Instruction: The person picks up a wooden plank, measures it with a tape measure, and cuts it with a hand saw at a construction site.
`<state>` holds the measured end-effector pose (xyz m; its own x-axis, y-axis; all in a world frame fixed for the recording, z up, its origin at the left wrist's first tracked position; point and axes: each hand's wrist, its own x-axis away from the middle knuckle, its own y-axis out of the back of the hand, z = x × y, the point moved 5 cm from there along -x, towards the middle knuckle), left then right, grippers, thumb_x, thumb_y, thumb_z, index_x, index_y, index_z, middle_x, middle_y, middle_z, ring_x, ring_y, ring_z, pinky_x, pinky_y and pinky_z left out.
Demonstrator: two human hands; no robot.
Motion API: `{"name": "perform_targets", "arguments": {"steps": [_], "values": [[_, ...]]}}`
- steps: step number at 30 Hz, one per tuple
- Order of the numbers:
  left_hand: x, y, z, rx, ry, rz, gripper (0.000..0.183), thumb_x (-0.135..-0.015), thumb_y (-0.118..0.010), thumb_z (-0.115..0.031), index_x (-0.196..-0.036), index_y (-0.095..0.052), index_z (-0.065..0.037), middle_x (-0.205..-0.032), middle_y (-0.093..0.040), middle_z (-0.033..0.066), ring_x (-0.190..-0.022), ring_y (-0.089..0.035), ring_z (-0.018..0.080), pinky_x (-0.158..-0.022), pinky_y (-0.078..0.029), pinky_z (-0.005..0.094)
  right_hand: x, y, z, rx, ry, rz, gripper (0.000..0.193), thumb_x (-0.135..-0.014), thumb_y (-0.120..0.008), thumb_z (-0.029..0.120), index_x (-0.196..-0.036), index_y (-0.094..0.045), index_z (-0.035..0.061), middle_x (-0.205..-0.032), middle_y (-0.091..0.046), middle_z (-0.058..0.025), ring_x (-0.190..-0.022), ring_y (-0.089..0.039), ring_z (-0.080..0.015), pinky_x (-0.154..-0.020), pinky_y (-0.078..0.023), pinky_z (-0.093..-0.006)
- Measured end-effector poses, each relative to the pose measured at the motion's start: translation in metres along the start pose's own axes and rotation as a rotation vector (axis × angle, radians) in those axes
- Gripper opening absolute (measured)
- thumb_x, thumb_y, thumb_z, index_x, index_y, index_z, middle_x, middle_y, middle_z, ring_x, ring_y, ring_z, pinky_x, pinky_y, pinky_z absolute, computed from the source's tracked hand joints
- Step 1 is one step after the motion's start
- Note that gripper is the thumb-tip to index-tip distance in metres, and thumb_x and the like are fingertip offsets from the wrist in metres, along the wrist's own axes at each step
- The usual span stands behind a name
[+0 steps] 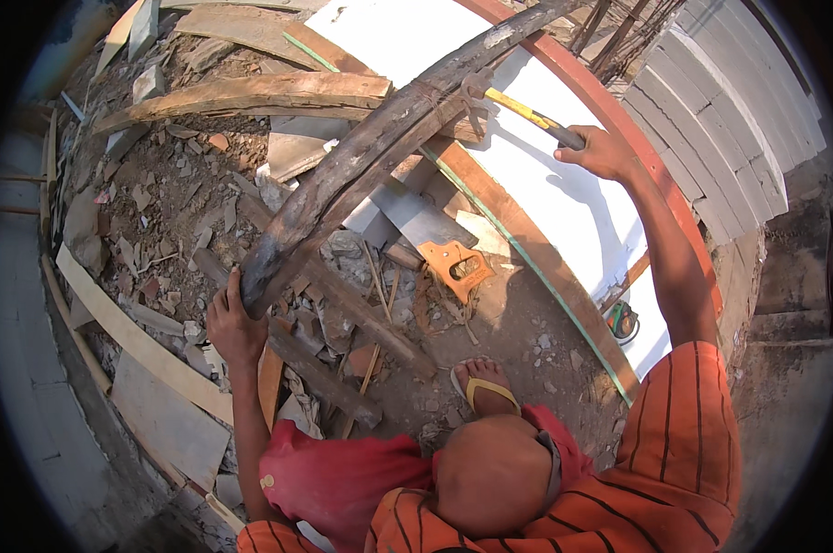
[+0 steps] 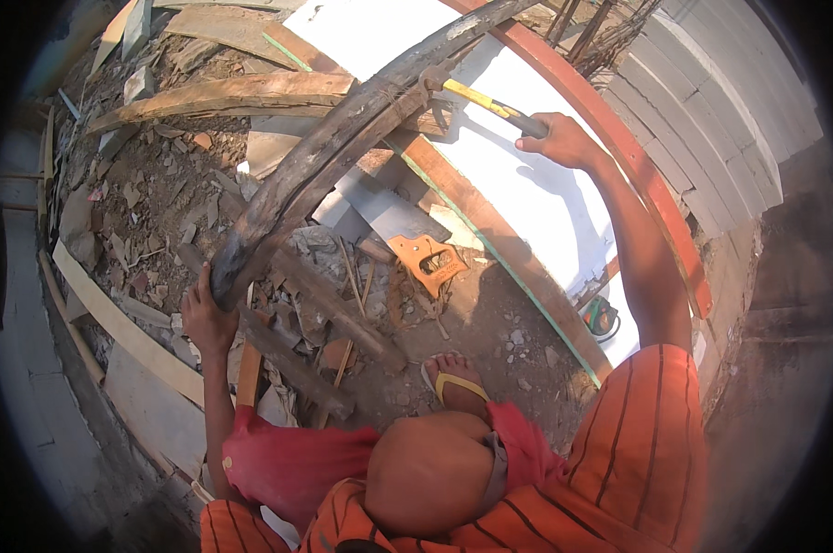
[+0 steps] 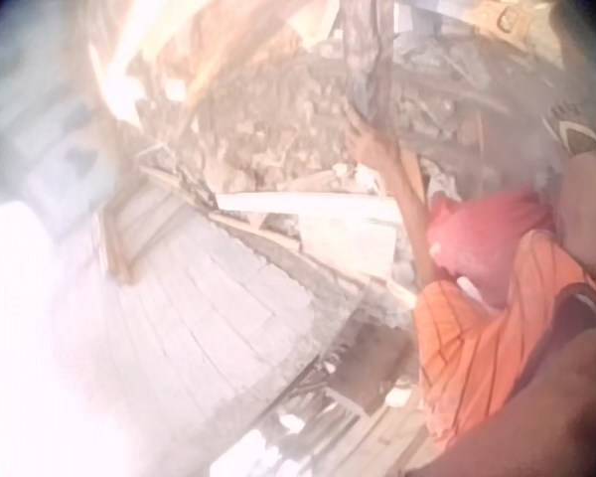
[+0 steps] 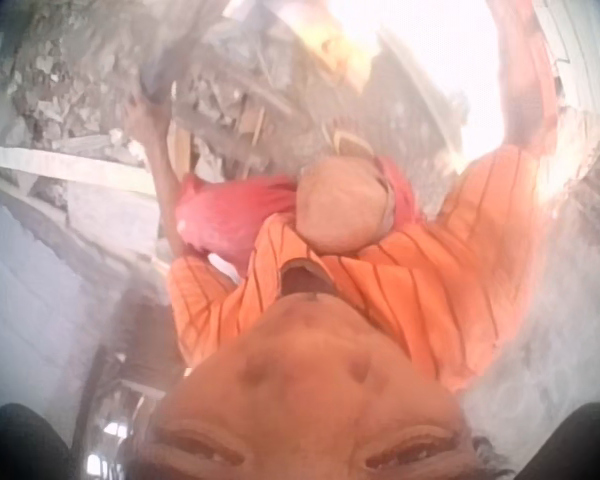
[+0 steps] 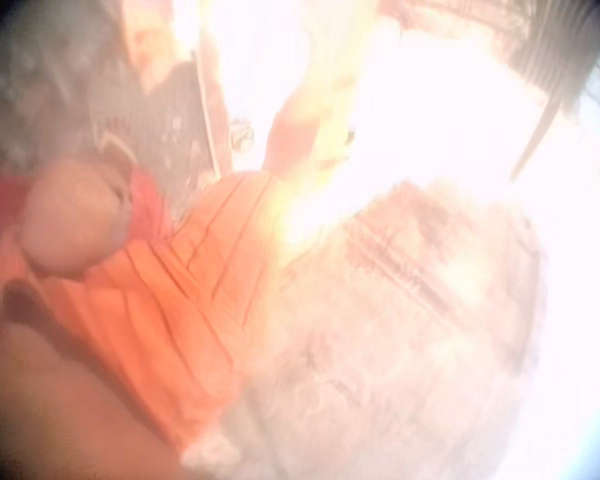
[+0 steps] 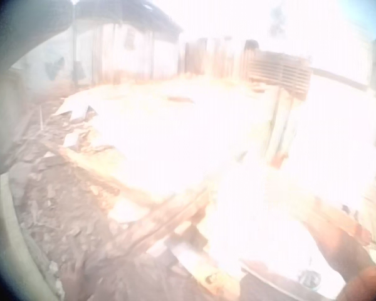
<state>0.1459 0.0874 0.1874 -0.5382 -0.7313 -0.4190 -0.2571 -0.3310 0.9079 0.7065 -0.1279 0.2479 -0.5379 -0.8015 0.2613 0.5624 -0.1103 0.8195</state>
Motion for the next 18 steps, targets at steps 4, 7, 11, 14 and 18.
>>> {"name": "perform_targets", "arguments": {"steps": [4, 7, 11, 14, 18], "values": [[-0.004, -0.006, -0.006, 0.021, -0.002, 0.017, 0.087, -0.058, -0.079, -0.012, -0.137, -0.045, -0.020, -0.104, -0.058, 0.0113, -0.093, -0.058, 0.0315, -0.080, -0.048, 0.0432, 0.047, -0.102, 0.047, -0.895, -0.011, 0.051, 0.022, -0.087, -0.063, 0.028, -0.092, -0.056, 0.0077, -0.069, -0.052, 0.0013, -0.056, -0.050, -0.0073, -0.050, -0.041, -0.0229], [0.008, -0.006, 0.004, 0.000, 0.042, 0.011, 0.089, -0.056, -0.080, -0.013, -0.136, -0.045, -0.020, -0.102, -0.057, 0.0090, -0.091, -0.057, 0.0294, -0.078, -0.047, 0.0423, 0.051, -0.128, 0.096, -1.532, -0.165, -0.264, 0.013, -0.089, -0.061, 0.020, -0.092, -0.055, 0.0085, -0.074, -0.051, 0.0009, -0.060, -0.049, -0.0079, -0.052, -0.041, -0.0243], [0.005, 0.015, 0.005, -0.017, 0.043, 0.070, 0.082, -0.062, -0.073, -0.011, -0.138, -0.043, -0.023, -0.106, -0.056, 0.0107, -0.098, -0.057, 0.0301, -0.082, -0.048, 0.0423, 0.038, -0.128, 0.078, -1.628, -0.038, -0.593, 0.014, -0.091, -0.055, 0.016, -0.097, -0.043, 0.0117, -0.082, -0.042, 0.0015, -0.065, -0.043, -0.0069, -0.056, -0.037, -0.0243], [0.000, 0.017, 0.014, 0.013, -0.052, -0.008, 0.088, -0.063, -0.072, -0.014, -0.143, -0.037, -0.026, -0.105, -0.056, 0.0105, -0.095, -0.058, 0.0306, -0.079, -0.048, 0.0425, 0.059, -0.146, 0.075, -1.395, 0.085, -0.643, 0.043, -0.090, -0.053, 0.018, -0.127, -0.042, 0.0001, -0.093, -0.048, -0.0054, -0.074, -0.050, -0.0130, -0.060, -0.041, -0.0260], [0.009, 0.003, 0.005, -0.034, -0.023, 0.095, 0.085, -0.063, -0.076, -0.020, -0.140, -0.040, -0.021, -0.103, -0.057, 0.0103, -0.097, -0.059, 0.0302, -0.080, -0.049, 0.0435, 0.073, -0.190, 0.064, -1.320, 0.090, -0.475, 0.046, -0.085, -0.054, 0.016, -0.127, -0.042, 0.0008, -0.093, -0.048, -0.0072, -0.058, -0.046, -0.0140, -0.053, -0.041, -0.0257]]}}
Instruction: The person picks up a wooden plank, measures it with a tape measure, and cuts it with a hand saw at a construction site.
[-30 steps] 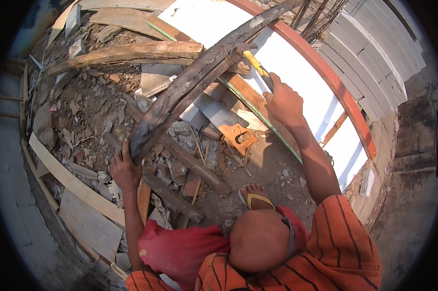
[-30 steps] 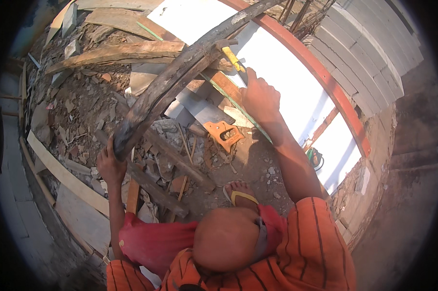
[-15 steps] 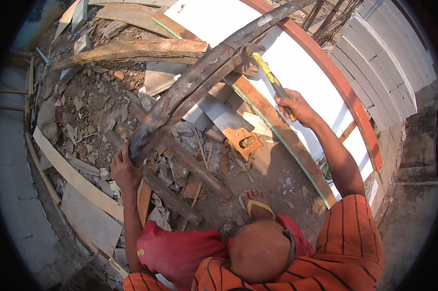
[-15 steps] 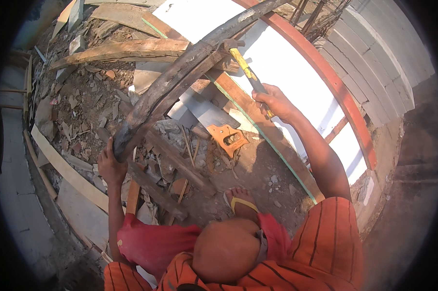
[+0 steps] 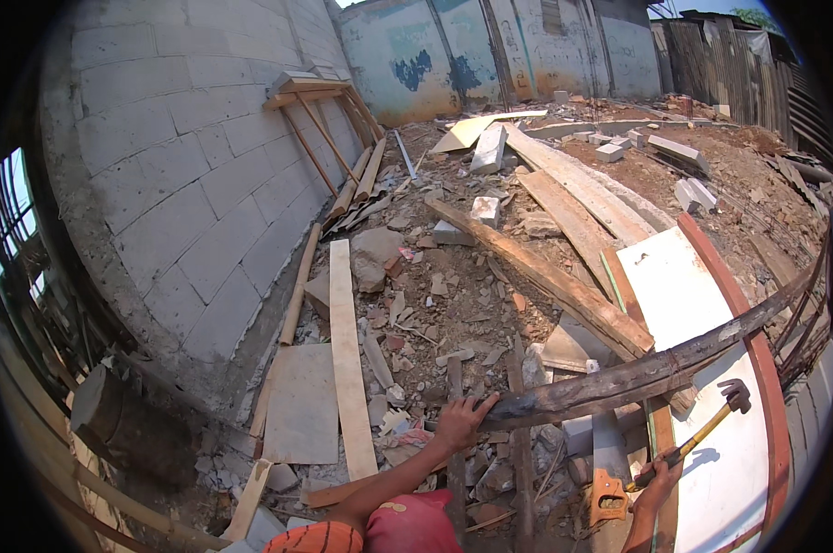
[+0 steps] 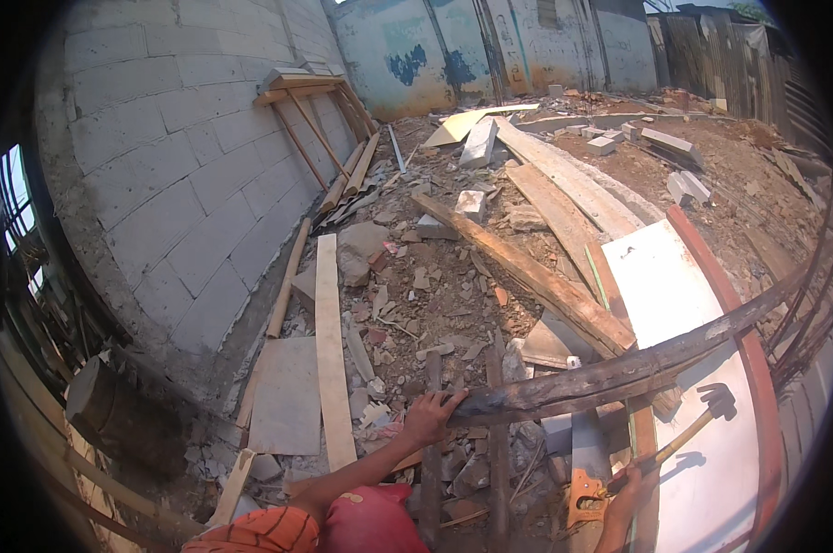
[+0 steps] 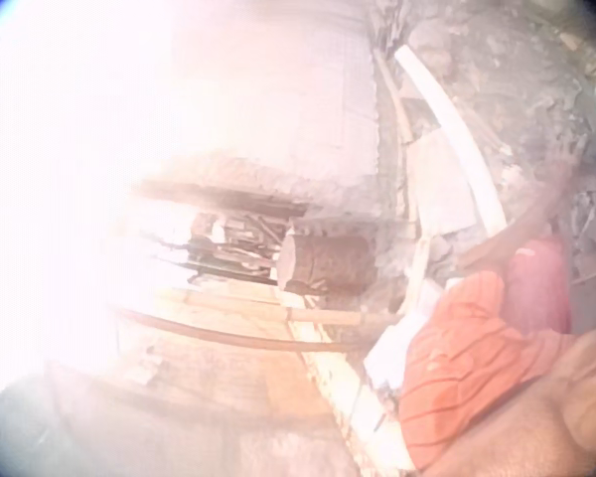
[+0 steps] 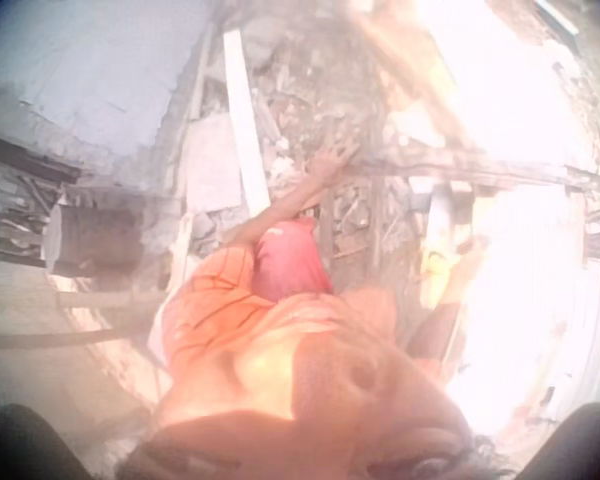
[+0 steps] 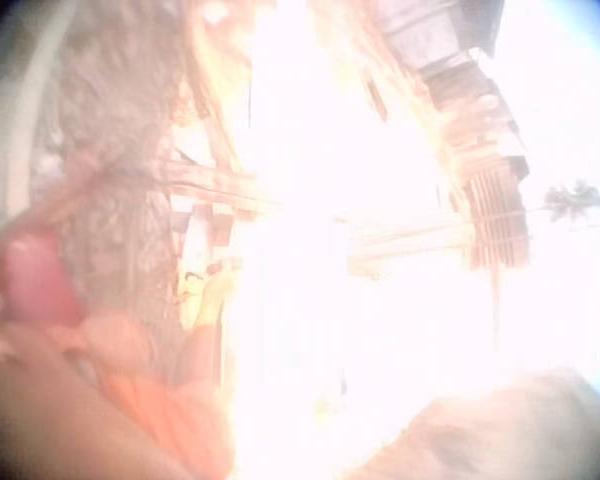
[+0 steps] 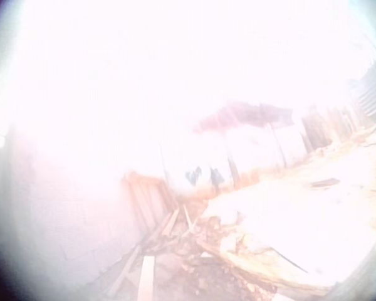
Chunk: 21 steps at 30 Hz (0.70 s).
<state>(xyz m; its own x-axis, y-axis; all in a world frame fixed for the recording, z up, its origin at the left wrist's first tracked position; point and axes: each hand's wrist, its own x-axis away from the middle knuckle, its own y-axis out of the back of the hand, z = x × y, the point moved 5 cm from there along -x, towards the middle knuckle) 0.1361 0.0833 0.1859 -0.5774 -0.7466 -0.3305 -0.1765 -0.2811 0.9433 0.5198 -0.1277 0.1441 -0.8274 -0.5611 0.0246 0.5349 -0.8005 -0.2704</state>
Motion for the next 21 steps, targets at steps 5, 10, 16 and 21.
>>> {"name": "perform_targets", "arguments": {"steps": [5, 10, 16, 21], "values": [[0.009, 0.008, 0.002, 0.006, 0.013, -0.036, 0.085, -0.064, -0.076, -0.023, -0.141, -0.039, -0.021, -0.104, -0.057, 0.0114, -0.097, -0.059, 0.0303, -0.080, -0.048, 0.0432, 0.029, -0.029, 0.017, 0.127, -0.062, 0.038, 0.066, -0.083, -0.051, 0.009, -0.144, -0.028, 0.0027, -0.108, -0.049, -0.0088, -0.059, -0.045, -0.0120, -0.049, -0.040, -0.0238], [-0.002, 0.015, 0.000, 0.010, 0.020, -0.039, 0.092, -0.064, -0.071, -0.013, -0.146, -0.031, -0.025, -0.104, -0.054, 0.0105, -0.095, -0.057, 0.0312, -0.079, -0.048, 0.0440, 0.018, -0.016, -0.012, 0.146, 0.017, 0.082, 0.067, -0.086, -0.051, 0.008, -0.148, -0.024, 0.0062, -0.119, -0.045, -0.0092, -0.055, -0.043, -0.0070, -0.043, -0.036, -0.0206], [-0.010, 0.035, -0.005, -0.009, 0.032, 0.032, 0.095, -0.066, -0.076, -0.021, -0.147, -0.026, -0.018, -0.126, -0.049, 0.0155, -0.116, -0.051, 0.0346, -0.096, -0.042, 0.0450, 0.034, -0.018, -0.004, 0.004, -0.157, 0.020, 0.024, -0.086, -0.056, 0.013, -0.109, -0.052, 0.0068, -0.066, -0.042, 0.0022, -0.045, -0.040, -0.0056, -0.038, -0.034, -0.0211], [-0.032, 0.077, -0.021, 0.201, -0.048, 0.153, 0.086, -0.074, -0.073, -0.023, -0.146, -0.027, -0.016, -0.140, -0.039, 0.0177, -0.128, -0.041, 0.0374, -0.104, -0.037, 0.0468, 0.011, 0.023, -0.055, 1.281, 0.536, 0.335, 0.069, -0.076, -0.065, 0.017, -0.140, -0.041, 0.0146, -0.137, -0.041, -0.0257, -0.128, -0.036, -0.0443, -0.110, -0.029, -0.0458]]}}
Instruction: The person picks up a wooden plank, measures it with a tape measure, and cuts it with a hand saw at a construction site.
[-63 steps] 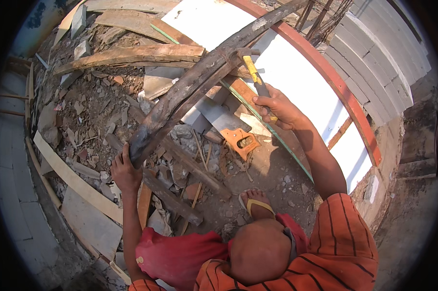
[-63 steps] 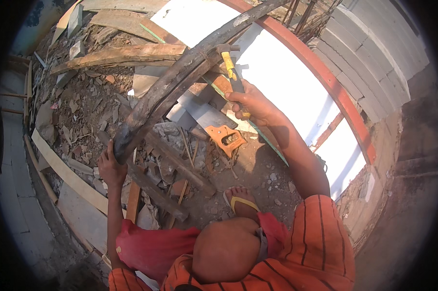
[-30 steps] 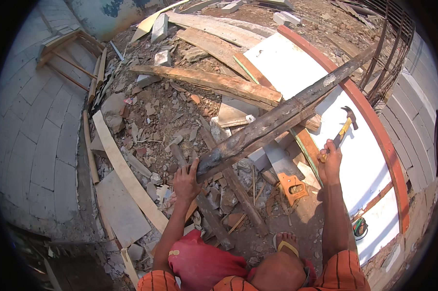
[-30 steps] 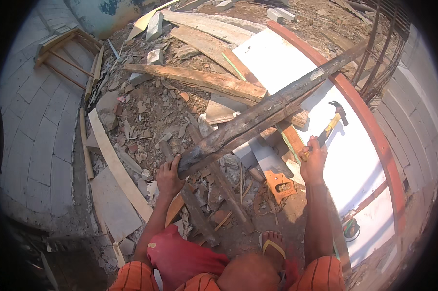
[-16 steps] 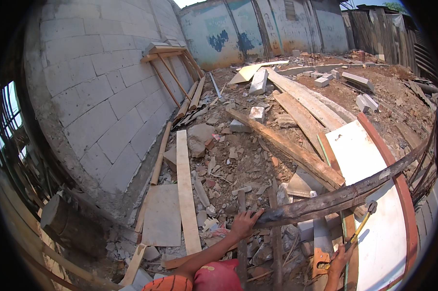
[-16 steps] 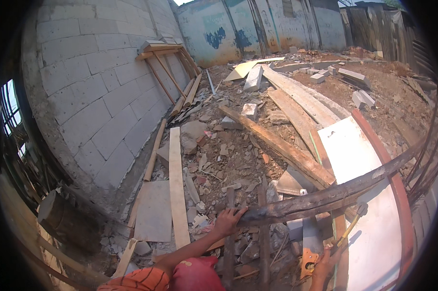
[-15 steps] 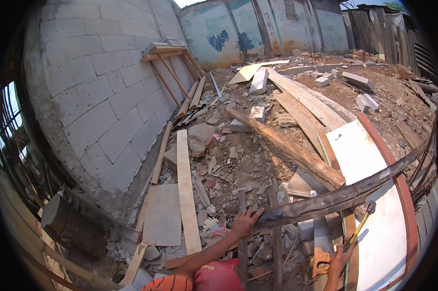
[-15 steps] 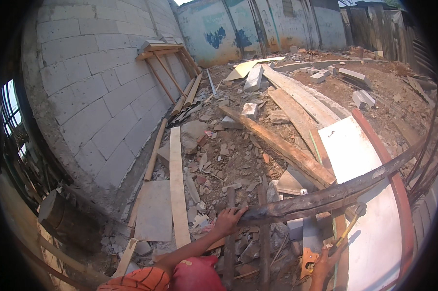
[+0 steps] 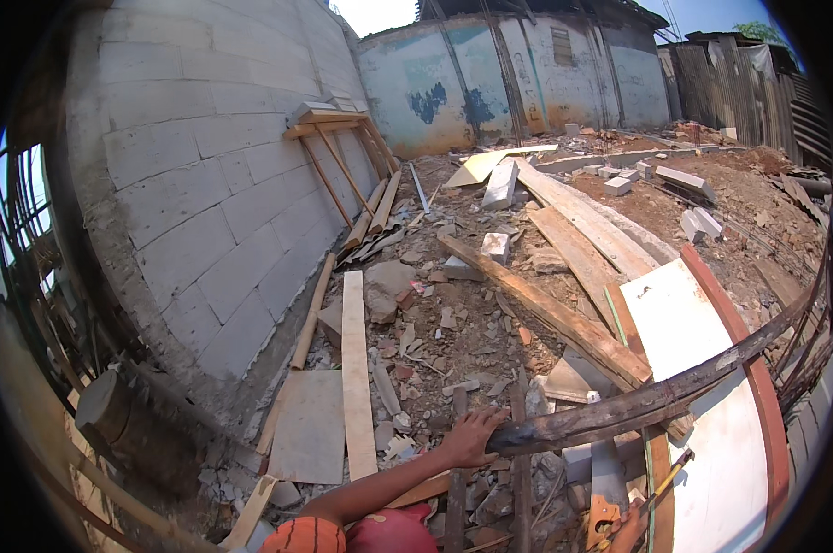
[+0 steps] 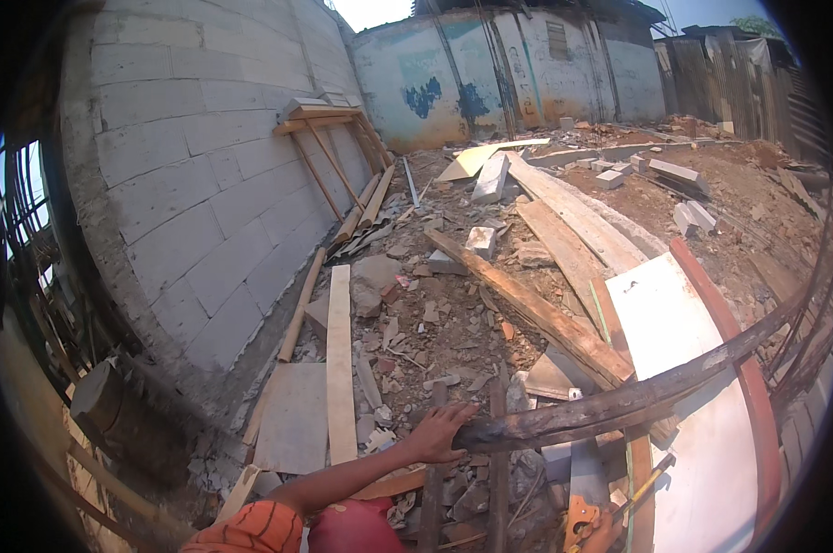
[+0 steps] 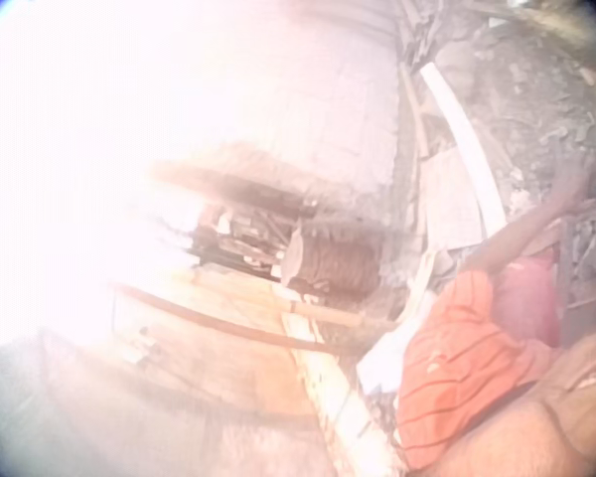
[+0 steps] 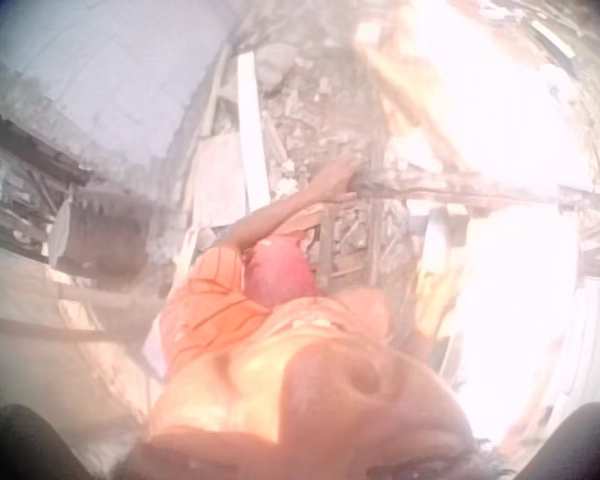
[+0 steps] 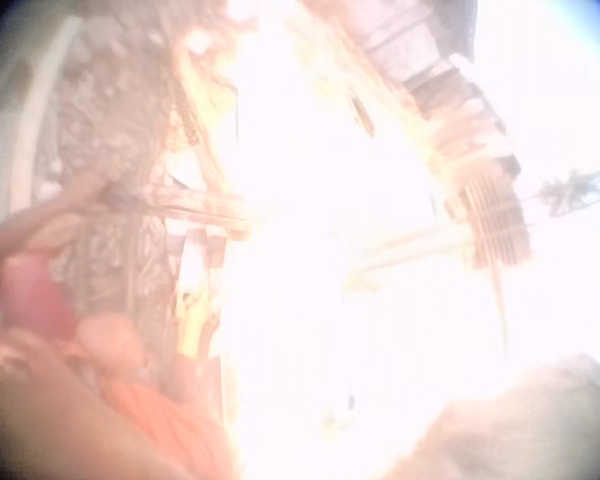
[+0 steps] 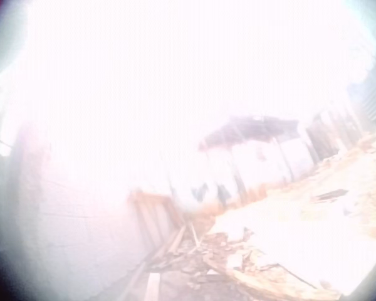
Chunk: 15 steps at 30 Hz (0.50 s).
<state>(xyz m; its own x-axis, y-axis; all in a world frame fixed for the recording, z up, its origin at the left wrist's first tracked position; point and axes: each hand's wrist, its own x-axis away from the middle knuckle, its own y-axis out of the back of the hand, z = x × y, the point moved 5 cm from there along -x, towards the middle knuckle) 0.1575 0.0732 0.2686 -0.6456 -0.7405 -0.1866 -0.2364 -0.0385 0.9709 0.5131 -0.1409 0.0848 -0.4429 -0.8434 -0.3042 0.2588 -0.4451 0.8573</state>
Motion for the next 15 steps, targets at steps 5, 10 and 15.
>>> {"name": "perform_targets", "arguments": {"steps": [5, 10, 15], "values": [[-0.045, 0.001, -0.063, 0.506, -0.253, -0.007, 0.057, -0.080, -0.069, -0.022, -0.132, -0.048, -0.013, -0.118, -0.059, 0.0184, -0.105, -0.061, 0.0325, -0.088, -0.049, 0.0399, 0.013, 0.072, 0.067, -0.216, 0.042, -0.120, 0.051, -0.079, -0.061, 0.018, -0.129, -0.054, 0.0124, -0.126, -0.050, -0.0261, -0.122, -0.039, -0.0432, -0.107, -0.031, -0.0449], [-0.064, -0.088, -0.129, 0.757, -0.239, 0.499, 0.043, -0.078, -0.068, -0.017, -0.118, -0.057, -0.010, -0.088, -0.063, 0.0128, -0.076, -0.061, 0.0215, -0.067, -0.048, 0.0347, 0.012, 0.075, 0.065, -0.374, -0.191, -0.075, 0.038, -0.085, -0.056, 0.021, -0.120, -0.056, 0.0071, -0.110, -0.053, -0.0225, -0.105, -0.046, -0.0377, -0.092, -0.038, -0.0420], [-0.032, -0.241, -0.089, 1.319, 0.208, 0.734, 0.042, -0.082, -0.062, -0.020, -0.122, -0.054, -0.013, -0.090, -0.065, 0.0080, -0.081, -0.062, 0.0193, -0.072, -0.049, 0.0345, 0.017, 0.067, 0.059, -0.692, -0.552, -0.020, 0.031, -0.090, -0.052, 0.025, -0.111, -0.058, 0.0018, -0.095, -0.057, -0.0189, -0.088, -0.053, -0.0322, -0.076, -0.046, -0.0390]]}}
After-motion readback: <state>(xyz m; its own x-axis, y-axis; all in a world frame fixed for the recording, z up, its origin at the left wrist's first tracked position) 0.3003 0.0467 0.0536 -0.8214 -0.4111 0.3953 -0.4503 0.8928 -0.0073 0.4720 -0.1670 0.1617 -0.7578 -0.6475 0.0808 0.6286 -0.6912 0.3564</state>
